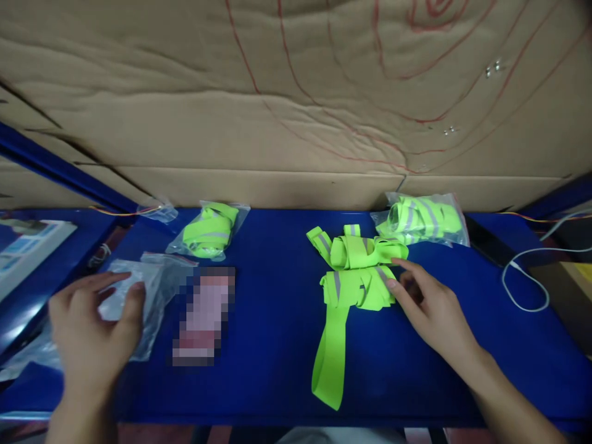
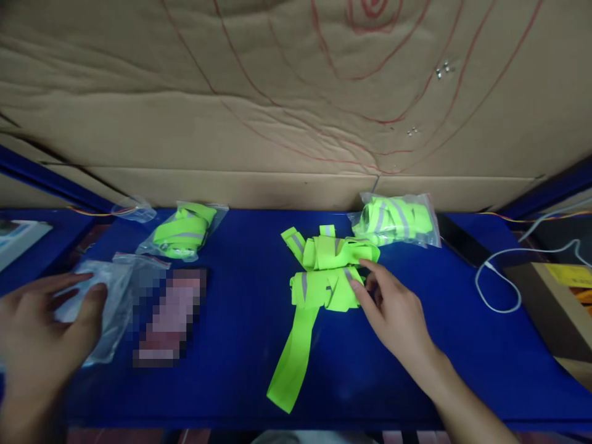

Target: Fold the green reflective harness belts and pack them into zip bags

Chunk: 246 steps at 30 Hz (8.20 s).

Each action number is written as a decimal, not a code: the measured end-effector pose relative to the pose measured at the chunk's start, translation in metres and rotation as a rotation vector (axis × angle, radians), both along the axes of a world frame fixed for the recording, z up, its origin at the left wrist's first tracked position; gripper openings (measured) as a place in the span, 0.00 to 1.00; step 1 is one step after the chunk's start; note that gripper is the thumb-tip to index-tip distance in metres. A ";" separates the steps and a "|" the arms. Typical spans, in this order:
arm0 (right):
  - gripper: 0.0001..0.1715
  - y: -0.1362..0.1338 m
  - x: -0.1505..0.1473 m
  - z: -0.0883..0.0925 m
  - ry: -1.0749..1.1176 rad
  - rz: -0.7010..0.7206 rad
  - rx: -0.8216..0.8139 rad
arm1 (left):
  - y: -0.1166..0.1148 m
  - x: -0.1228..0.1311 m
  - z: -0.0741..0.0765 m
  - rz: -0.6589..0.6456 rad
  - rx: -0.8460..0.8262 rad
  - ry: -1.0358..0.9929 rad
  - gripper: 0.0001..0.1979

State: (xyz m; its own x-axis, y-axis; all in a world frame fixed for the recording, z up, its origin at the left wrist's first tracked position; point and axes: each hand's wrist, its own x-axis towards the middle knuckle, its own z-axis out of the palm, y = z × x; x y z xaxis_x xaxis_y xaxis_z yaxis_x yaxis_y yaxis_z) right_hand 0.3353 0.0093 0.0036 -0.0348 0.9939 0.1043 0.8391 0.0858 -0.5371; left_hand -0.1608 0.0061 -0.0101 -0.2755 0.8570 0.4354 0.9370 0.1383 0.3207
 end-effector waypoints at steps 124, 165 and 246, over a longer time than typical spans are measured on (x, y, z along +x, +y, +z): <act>0.23 -0.017 -0.044 -0.026 1.019 0.213 -0.699 | -0.013 0.250 0.014 -0.904 -0.037 -0.257 0.05; 0.33 -0.016 -0.045 -0.024 0.730 0.177 -0.470 | 0.033 0.193 0.005 -1.097 -0.091 0.216 0.24; 0.35 0.035 0.027 -0.006 0.839 -0.377 -0.156 | 0.036 0.167 0.043 -0.447 0.220 0.177 0.33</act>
